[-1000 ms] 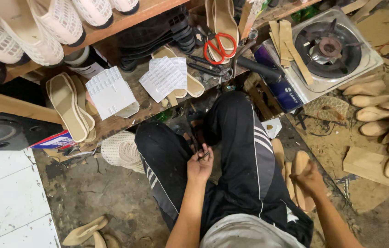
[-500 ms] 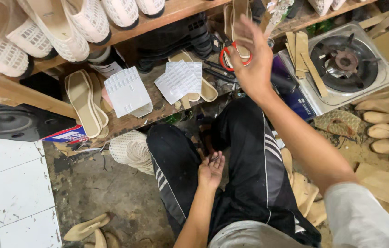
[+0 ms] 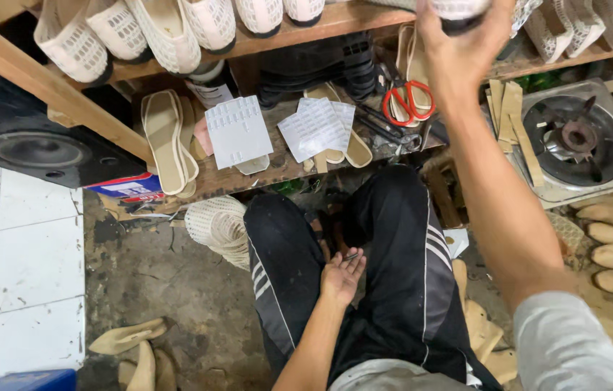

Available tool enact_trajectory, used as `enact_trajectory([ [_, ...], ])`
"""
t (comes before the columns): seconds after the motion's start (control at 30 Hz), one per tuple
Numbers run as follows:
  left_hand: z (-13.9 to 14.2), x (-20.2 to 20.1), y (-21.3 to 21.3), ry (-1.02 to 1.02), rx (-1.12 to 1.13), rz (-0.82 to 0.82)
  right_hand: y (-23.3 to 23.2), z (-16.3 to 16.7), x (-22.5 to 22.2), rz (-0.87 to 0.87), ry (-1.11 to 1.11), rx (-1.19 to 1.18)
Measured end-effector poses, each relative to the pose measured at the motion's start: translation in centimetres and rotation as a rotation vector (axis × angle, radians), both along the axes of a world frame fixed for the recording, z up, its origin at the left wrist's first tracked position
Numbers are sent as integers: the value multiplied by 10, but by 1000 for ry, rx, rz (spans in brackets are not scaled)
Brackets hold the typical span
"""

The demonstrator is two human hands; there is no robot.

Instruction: The person sits on the floor of a shoe workshop and inserts insoles into woven slip-on shoes, pressing each insole flat inside the shoe. They handle pairs of shoes one at a time, tap a shoe with a hammer, and peel small paper labels from a sheet, placing them on the bench.

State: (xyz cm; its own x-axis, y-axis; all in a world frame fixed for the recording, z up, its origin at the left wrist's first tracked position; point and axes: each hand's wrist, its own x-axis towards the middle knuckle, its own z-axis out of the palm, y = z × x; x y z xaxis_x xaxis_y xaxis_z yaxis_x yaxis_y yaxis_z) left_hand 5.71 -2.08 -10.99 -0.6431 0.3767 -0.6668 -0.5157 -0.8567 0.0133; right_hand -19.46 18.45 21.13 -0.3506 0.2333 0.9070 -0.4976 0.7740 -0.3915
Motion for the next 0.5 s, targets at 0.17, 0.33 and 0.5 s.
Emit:
enact_trajectory([
  [0.17,-1,-2,-2,-24,-67,7,-10,-4,145,283,141,-538],
  [0.33,5,-9,2,66,-87,-31,-2,-45,200,295,-456,-356],
  [0.5,-11,-9,10,204,-107,-55,-37,-163,223,494,-1216,-578],
])
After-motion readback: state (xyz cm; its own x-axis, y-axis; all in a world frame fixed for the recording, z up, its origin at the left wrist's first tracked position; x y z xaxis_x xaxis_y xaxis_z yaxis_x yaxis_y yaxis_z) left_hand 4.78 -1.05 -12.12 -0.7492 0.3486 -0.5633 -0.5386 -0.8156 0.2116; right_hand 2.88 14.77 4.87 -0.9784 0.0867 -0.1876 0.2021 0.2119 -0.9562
